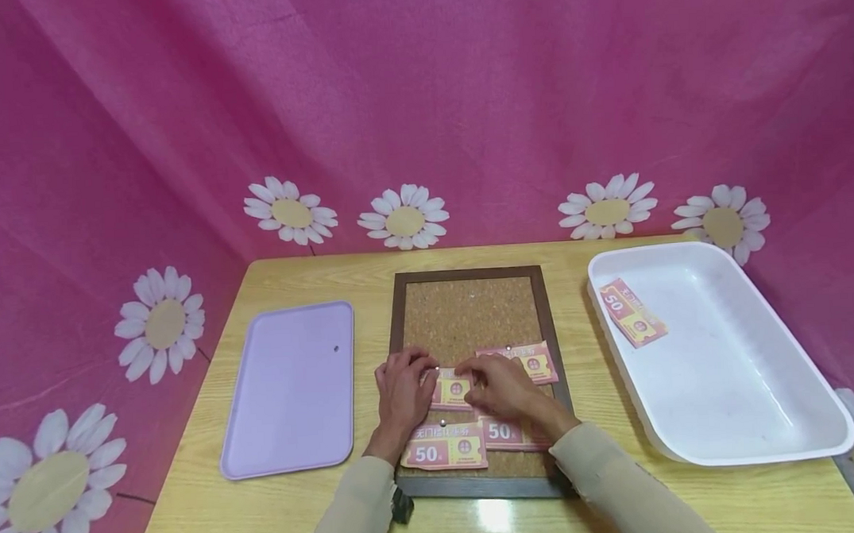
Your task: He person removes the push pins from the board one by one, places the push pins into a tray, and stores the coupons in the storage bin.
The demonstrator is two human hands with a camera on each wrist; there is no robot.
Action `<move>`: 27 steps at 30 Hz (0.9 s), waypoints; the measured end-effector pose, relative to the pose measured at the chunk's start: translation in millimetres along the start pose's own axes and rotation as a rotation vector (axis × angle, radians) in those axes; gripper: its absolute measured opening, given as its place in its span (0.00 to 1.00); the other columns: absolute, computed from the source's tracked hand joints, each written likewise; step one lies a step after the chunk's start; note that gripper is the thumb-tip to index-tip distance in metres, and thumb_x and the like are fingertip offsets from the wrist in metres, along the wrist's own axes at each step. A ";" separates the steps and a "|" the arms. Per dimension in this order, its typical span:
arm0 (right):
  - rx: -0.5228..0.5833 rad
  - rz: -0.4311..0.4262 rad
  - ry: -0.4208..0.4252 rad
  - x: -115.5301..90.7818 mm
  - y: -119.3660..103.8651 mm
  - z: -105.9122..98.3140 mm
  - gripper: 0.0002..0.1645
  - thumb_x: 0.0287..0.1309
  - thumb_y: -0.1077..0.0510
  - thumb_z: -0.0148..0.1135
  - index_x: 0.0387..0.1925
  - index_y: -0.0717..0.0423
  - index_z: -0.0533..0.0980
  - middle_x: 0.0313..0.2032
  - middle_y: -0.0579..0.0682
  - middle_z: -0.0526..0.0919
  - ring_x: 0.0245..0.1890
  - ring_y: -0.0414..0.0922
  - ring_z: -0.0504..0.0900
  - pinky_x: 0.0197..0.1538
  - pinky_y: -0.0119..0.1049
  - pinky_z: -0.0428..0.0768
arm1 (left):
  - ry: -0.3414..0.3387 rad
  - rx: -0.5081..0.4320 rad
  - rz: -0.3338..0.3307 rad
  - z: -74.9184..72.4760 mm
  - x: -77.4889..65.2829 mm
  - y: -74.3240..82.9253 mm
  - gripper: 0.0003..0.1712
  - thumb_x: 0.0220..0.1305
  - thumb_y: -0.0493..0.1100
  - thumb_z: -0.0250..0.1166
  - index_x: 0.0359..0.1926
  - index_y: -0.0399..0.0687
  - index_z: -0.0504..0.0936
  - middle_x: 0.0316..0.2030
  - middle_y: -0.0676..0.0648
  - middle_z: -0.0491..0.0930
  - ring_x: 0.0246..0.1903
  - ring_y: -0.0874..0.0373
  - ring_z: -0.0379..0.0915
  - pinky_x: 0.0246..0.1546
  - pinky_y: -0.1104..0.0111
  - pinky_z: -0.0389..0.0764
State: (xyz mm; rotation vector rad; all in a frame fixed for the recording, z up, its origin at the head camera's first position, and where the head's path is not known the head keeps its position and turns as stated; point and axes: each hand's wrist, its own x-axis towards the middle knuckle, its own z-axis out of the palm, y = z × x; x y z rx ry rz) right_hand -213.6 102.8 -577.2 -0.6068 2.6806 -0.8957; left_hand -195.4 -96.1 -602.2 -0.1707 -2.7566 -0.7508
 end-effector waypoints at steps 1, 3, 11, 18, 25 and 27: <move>0.001 0.001 0.000 -0.2 -0.1 0.1 0.26 0.46 0.52 0.71 0.51 0.37 0.80 0.31 0.34 0.77 0.31 0.36 0.72 0.37 0.35 0.68 | 0.006 0.004 0.009 0.3 -0.2 -0.2 0.06 0.60 0.46 0.64 0.35 0.55 0.87 0.47 0.53 0.81 0.51 0.53 0.71 0.53 0.52 0.61; -0.001 0.005 -0.002 -0.4 -0.2 0.3 0.26 0.46 0.52 0.71 0.51 0.37 0.80 0.31 0.34 0.77 0.31 0.36 0.71 0.37 0.35 0.68 | 0.006 0.014 0.021 0.5 -0.8 -0.2 0.06 0.61 0.46 0.63 0.35 0.55 0.86 0.47 0.54 0.81 0.50 0.53 0.71 0.53 0.51 0.61; -0.027 0.013 -0.004 0.0 -1.5 0.7 0.25 0.47 0.50 0.72 0.51 0.37 0.80 0.30 0.34 0.76 0.31 0.37 0.71 0.38 0.36 0.66 | 0.001 0.045 0.019 1.9 -1.3 0.4 0.06 0.63 0.47 0.63 0.36 0.55 0.86 0.48 0.55 0.80 0.50 0.54 0.70 0.54 0.52 0.61; -0.021 0.018 -0.002 0.6 -1.4 1.3 0.25 0.46 0.50 0.72 0.51 0.38 0.80 0.28 0.35 0.76 0.30 0.37 0.71 0.37 0.36 0.66 | 0.017 0.050 0.019 3.5 -0.9 -0.2 0.06 0.63 0.48 0.63 0.35 0.57 0.86 0.47 0.55 0.80 0.49 0.54 0.71 0.53 0.52 0.62; -0.007 0.010 0.008 1.3 0.3 2.8 0.25 0.46 0.50 0.72 0.50 0.38 0.80 0.28 0.34 0.76 0.30 0.36 0.71 0.37 0.36 0.66 | -0.025 0.011 -0.005 0.5 -0.2 -0.7 0.07 0.63 0.48 0.62 0.37 0.56 0.86 0.48 0.54 0.80 0.51 0.54 0.70 0.54 0.52 0.60; 0.002 0.013 0.004 1.2 0.8 2.7 0.25 0.46 0.50 0.72 0.50 0.38 0.80 0.29 0.34 0.76 0.31 0.36 0.71 0.38 0.36 0.66 | -0.025 0.004 -0.003 0.1 -0.4 -1.1 0.07 0.62 0.48 0.63 0.38 0.56 0.86 0.48 0.55 0.80 0.50 0.54 0.71 0.54 0.52 0.60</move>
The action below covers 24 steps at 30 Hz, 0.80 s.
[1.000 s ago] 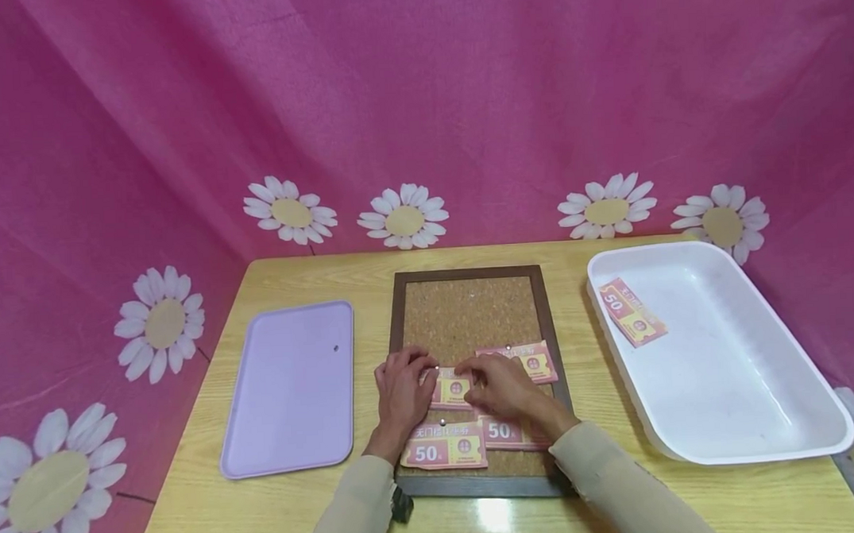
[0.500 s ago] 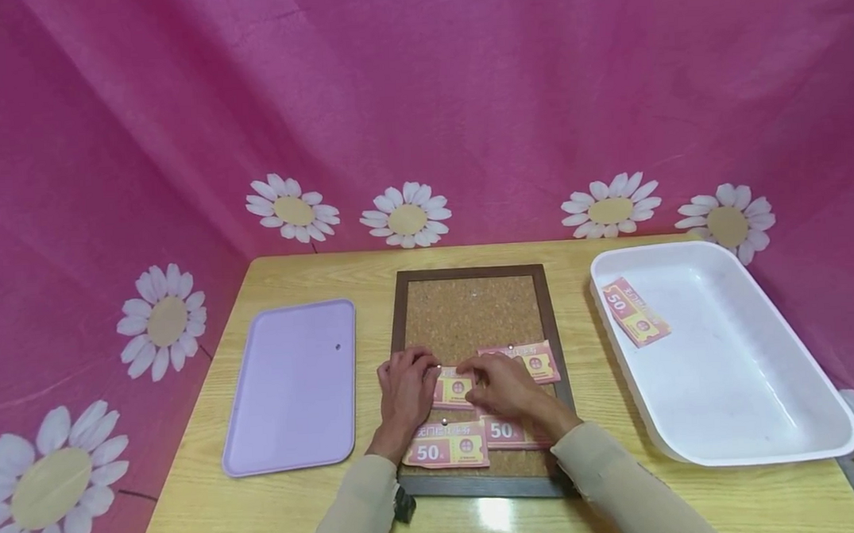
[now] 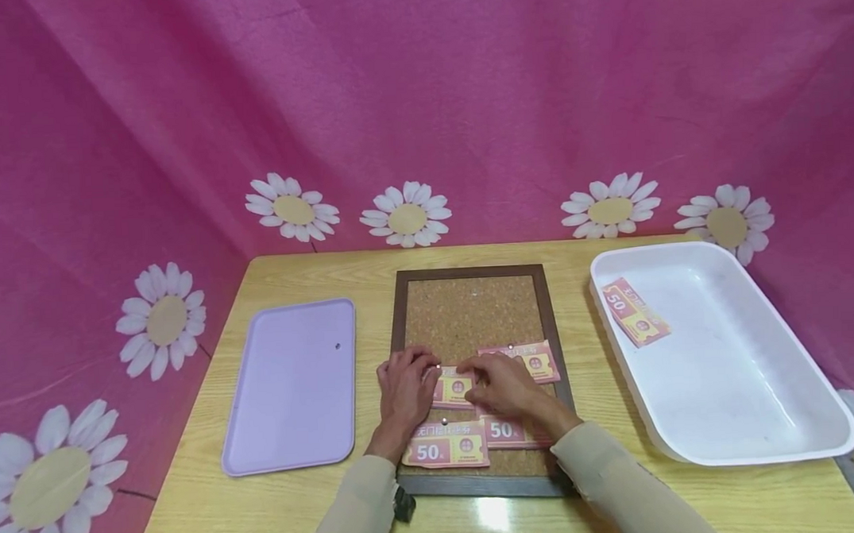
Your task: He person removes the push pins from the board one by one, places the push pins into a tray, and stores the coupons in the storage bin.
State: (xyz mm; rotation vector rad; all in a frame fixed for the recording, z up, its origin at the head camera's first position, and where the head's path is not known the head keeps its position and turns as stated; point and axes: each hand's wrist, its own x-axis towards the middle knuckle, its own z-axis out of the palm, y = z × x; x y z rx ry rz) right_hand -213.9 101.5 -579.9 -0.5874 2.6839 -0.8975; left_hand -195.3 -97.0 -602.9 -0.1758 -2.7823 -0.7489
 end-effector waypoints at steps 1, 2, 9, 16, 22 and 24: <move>0.004 -0.001 0.000 0.1 0.0 0.1 0.25 0.46 0.50 0.72 0.50 0.38 0.80 0.29 0.34 0.76 0.31 0.37 0.71 0.38 0.36 0.66 | 0.005 -0.004 0.001 -0.1 -0.2 -0.3 0.07 0.62 0.47 0.63 0.38 0.56 0.86 0.48 0.55 0.80 0.50 0.54 0.71 0.54 0.52 0.60; 0.003 0.002 -0.003 0.2 0.0 0.1 0.25 0.46 0.50 0.72 0.51 0.38 0.80 0.29 0.34 0.76 0.31 0.37 0.71 0.39 0.36 0.66 | 0.013 -0.007 0.002 0.0 -0.4 -0.6 0.07 0.61 0.47 0.63 0.38 0.56 0.86 0.47 0.55 0.80 0.50 0.55 0.71 0.54 0.52 0.60; 0.003 0.011 -0.007 -0.1 -1.1 -0.9 0.25 0.46 0.51 0.72 0.50 0.37 0.80 0.30 0.35 0.77 0.32 0.37 0.71 0.39 0.36 0.67 | 0.048 -0.010 0.017 2.7 -0.2 -0.5 0.06 0.61 0.46 0.64 0.36 0.56 0.87 0.46 0.55 0.81 0.49 0.55 0.71 0.53 0.52 0.60; 0.024 0.032 -0.013 -1.9 -2.9 -1.5 0.25 0.45 0.50 0.73 0.50 0.35 0.80 0.30 0.33 0.77 0.33 0.38 0.72 0.41 0.37 0.66 | 0.019 -0.004 0.001 0.5 0.4 2.2 0.06 0.62 0.47 0.64 0.36 0.56 0.87 0.46 0.54 0.81 0.50 0.54 0.70 0.54 0.52 0.60; 0.018 0.022 -0.025 -1.5 -4.1 -1.7 0.25 0.46 0.50 0.72 0.50 0.36 0.80 0.30 0.33 0.77 0.33 0.39 0.71 0.42 0.38 0.65 | 0.036 0.006 -0.002 0.6 0.0 2.1 0.06 0.62 0.47 0.64 0.35 0.55 0.87 0.46 0.54 0.81 0.50 0.55 0.70 0.53 0.53 0.60; 0.024 0.030 -0.034 -1.6 -4.3 -2.3 0.25 0.47 0.50 0.72 0.50 0.35 0.80 0.29 0.33 0.76 0.34 0.39 0.71 0.42 0.38 0.65 | 0.032 0.007 -0.002 1.2 0.1 1.8 0.06 0.63 0.47 0.63 0.35 0.56 0.87 0.46 0.54 0.81 0.50 0.55 0.70 0.54 0.53 0.60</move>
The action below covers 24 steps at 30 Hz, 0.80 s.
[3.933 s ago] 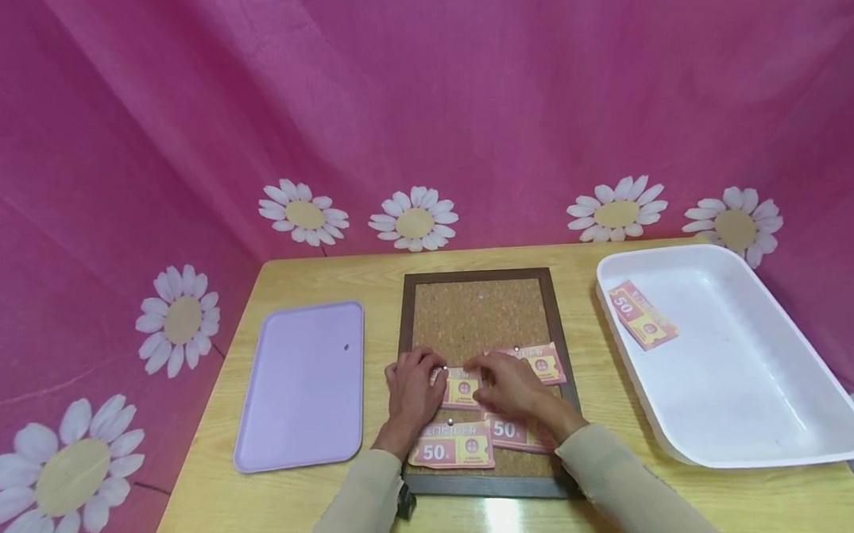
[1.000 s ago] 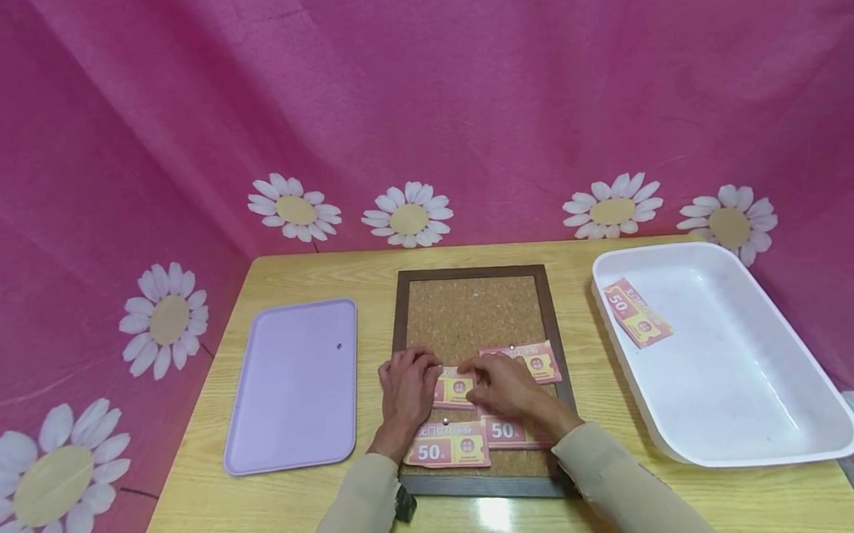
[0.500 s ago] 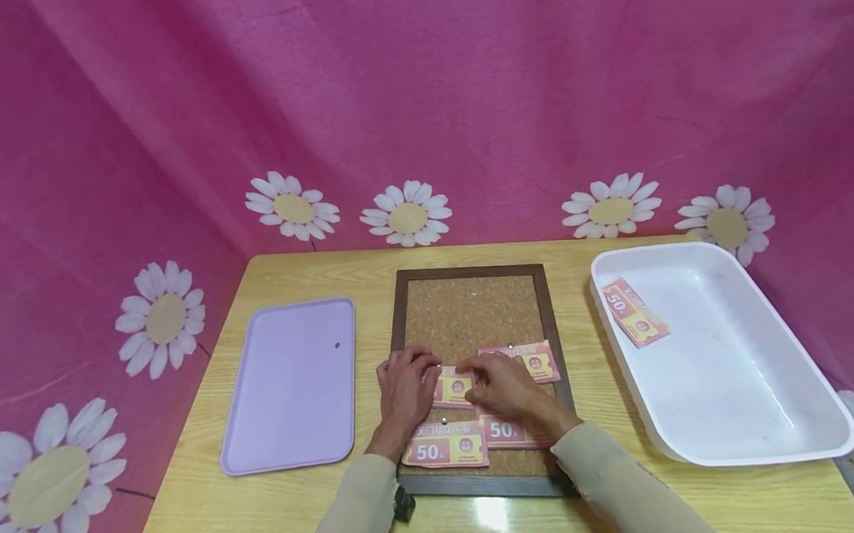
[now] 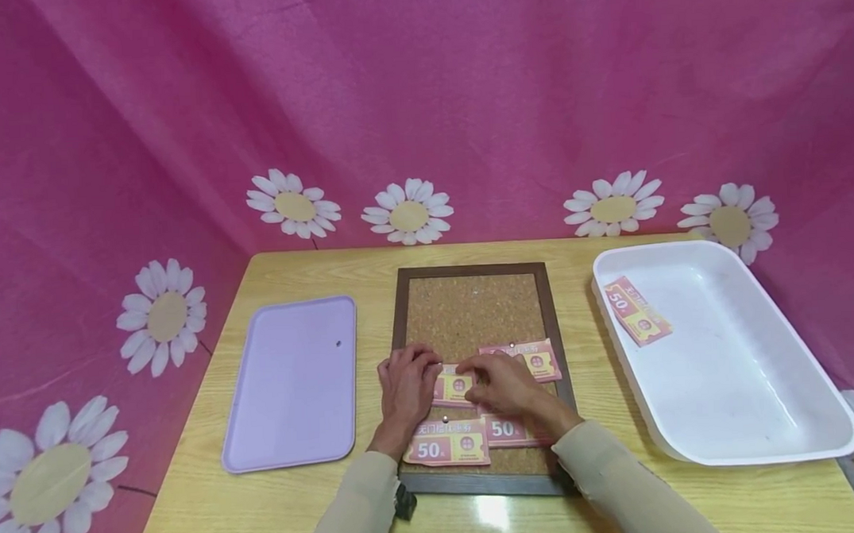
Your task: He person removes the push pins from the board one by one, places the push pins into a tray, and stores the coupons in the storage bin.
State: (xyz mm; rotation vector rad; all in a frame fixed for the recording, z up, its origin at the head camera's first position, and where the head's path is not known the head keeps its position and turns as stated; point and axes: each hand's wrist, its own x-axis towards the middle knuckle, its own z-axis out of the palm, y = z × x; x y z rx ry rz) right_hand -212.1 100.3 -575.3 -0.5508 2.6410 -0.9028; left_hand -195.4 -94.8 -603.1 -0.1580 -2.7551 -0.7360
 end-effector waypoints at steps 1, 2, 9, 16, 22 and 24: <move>0.008 0.006 -0.003 -0.2 0.2 -0.3 0.25 0.47 0.50 0.72 0.50 0.35 0.80 0.29 0.33 0.76 0.33 0.39 0.71 0.42 0.38 0.65 | -0.001 0.001 0.003 0.9 0.2 -0.5 0.06 0.63 0.47 0.63 0.35 0.56 0.86 0.46 0.55 0.81 0.50 0.55 0.70 0.54 0.53 0.60; 0.012 0.009 -0.004 -0.3 0.4 -0.4 0.25 0.47 0.49 0.72 0.50 0.35 0.80 0.29 0.33 0.76 0.34 0.39 0.71 0.42 0.38 0.65 | -0.005 0.004 0.003 1.2 0.4 -0.6 0.06 0.63 0.48 0.63 0.35 0.56 0.86 0.47 0.55 0.81 0.50 0.55 0.70 0.54 0.53 0.60; 0.043 0.021 0.010 -0.1 0.2 1.2 0.26 0.44 0.50 0.73 0.50 0.34 0.80 0.32 0.33 0.78 0.36 0.38 0.72 0.44 0.38 0.66 | -0.038 -0.018 -0.004 -1.3 -0.4 -1.4 0.07 0.63 0.48 0.63 0.38 0.55 0.86 0.48 0.54 0.80 0.51 0.54 0.69 0.55 0.52 0.59; 0.025 0.016 0.024 -0.6 -1.0 0.9 0.25 0.44 0.49 0.73 0.49 0.34 0.81 0.36 0.33 0.80 0.38 0.38 0.73 0.47 0.40 0.66 | -0.033 -0.025 -0.018 -2.1 0.9 -1.9 0.08 0.61 0.48 0.64 0.39 0.55 0.86 0.48 0.54 0.80 0.52 0.54 0.70 0.55 0.52 0.59; 0.045 0.041 0.003 -1.3 -0.6 -0.7 0.26 0.45 0.49 0.73 0.50 0.33 0.80 0.36 0.33 0.80 0.37 0.39 0.73 0.46 0.40 0.65 | -0.031 -0.018 -0.024 -1.1 1.7 -1.2 0.07 0.61 0.47 0.64 0.37 0.56 0.87 0.47 0.54 0.81 0.50 0.54 0.70 0.54 0.53 0.60; 0.051 0.041 -0.001 -1.3 -0.4 -1.1 0.26 0.45 0.49 0.73 0.50 0.33 0.80 0.36 0.33 0.79 0.37 0.39 0.72 0.45 0.39 0.66 | -0.028 -0.024 -0.016 -1.3 1.1 -0.8 0.07 0.62 0.47 0.64 0.37 0.55 0.87 0.47 0.53 0.81 0.50 0.54 0.70 0.54 0.52 0.60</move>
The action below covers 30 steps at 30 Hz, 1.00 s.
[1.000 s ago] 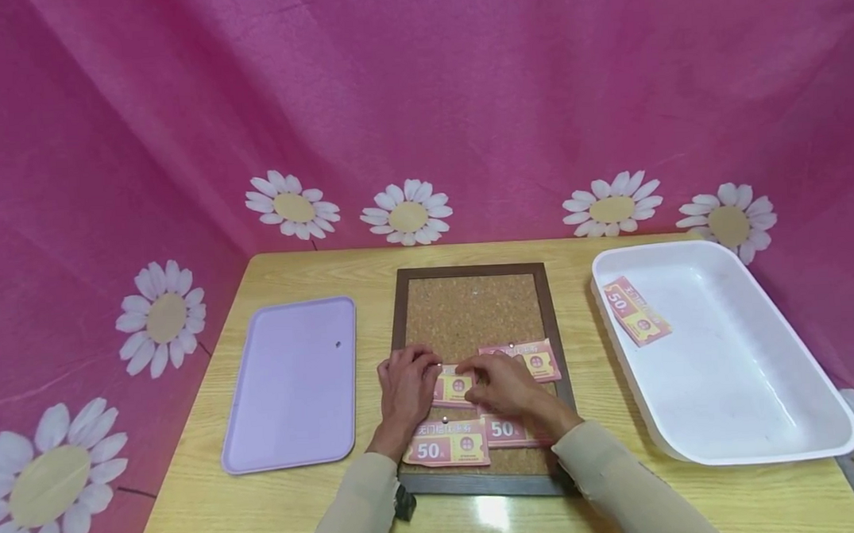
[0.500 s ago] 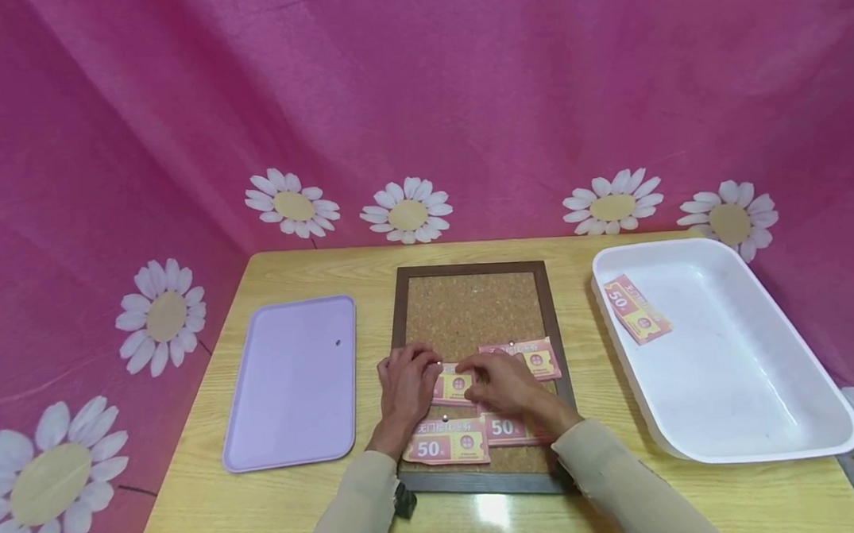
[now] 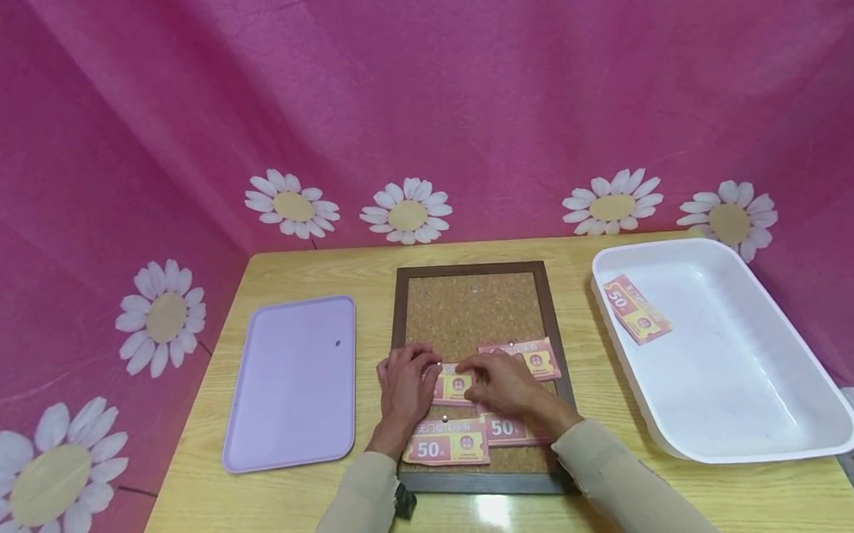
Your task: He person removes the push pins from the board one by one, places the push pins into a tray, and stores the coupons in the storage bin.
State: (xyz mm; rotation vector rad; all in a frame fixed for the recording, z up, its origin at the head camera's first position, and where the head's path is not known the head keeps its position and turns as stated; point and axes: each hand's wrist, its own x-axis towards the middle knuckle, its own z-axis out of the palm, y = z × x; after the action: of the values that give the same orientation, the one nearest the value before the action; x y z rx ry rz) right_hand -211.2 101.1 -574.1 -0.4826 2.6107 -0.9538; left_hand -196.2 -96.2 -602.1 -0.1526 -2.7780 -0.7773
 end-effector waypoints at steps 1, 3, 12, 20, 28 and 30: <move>-0.004 -0.002 0.000 0.0 -0.1 0.0 0.26 0.45 0.49 0.73 0.50 0.33 0.80 0.35 0.33 0.79 0.37 0.39 0.72 0.45 0.39 0.66 | 0.002 -0.003 0.006 -0.1 -0.3 -0.2 0.07 0.62 0.47 0.64 0.37 0.55 0.87 0.47 0.53 0.81 0.50 0.54 0.70 0.54 0.52 0.60; -0.016 -0.006 0.002 0.4 -0.4 0.1 0.26 0.45 0.49 0.73 0.50 0.34 0.80 0.33 0.33 0.79 0.36 0.39 0.72 0.45 0.39 0.65 | 0.015 -0.004 0.021 0.1 -0.7 -0.5 0.07 0.62 0.47 0.64 0.37 0.55 0.87 0.47 0.53 0.81 0.50 0.54 0.70 0.54 0.52 0.60; -0.002 0.004 0.015 1.3 0.0 1.2 0.25 0.44 0.51 0.73 0.49 0.36 0.81 0.31 0.34 0.79 0.36 0.39 0.72 0.44 0.38 0.65 | 0.041 0.031 0.049 3.2 -0.8 0.0 0.06 0.62 0.49 0.64 0.35 0.57 0.86 0.47 0.55 0.81 0.49 0.55 0.71 0.54 0.52 0.61; 0.038 0.029 0.002 2.3 1.1 1.8 0.24 0.46 0.50 0.74 0.49 0.34 0.80 0.31 0.35 0.78 0.37 0.40 0.72 0.43 0.38 0.66 | 0.051 0.056 0.055 3.1 -0.5 -0.4 0.07 0.63 0.49 0.64 0.35 0.56 0.86 0.47 0.55 0.80 0.49 0.55 0.70 0.52 0.52 0.61; 0.006 0.005 -0.002 3.4 1.0 2.2 0.23 0.48 0.49 0.73 0.49 0.34 0.80 0.35 0.33 0.79 0.38 0.40 0.71 0.47 0.41 0.64 | 0.043 0.061 0.043 3.1 -1.3 -1.3 0.08 0.63 0.50 0.63 0.36 0.56 0.86 0.47 0.55 0.80 0.48 0.54 0.70 0.52 0.53 0.62; 0.005 0.000 -0.001 3.5 1.0 2.3 0.23 0.48 0.49 0.73 0.49 0.34 0.80 0.33 0.33 0.79 0.37 0.40 0.71 0.46 0.41 0.64 | 0.042 0.064 0.039 3.4 -1.4 -1.6 0.08 0.63 0.50 0.63 0.36 0.56 0.86 0.47 0.55 0.80 0.48 0.55 0.70 0.52 0.53 0.62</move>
State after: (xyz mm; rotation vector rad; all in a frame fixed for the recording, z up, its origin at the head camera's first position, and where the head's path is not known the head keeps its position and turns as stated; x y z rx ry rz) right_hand -213.6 99.2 -577.0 -0.4814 2.6065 -0.9600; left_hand -195.8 -95.9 -606.0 -0.1754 -2.7479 -0.6736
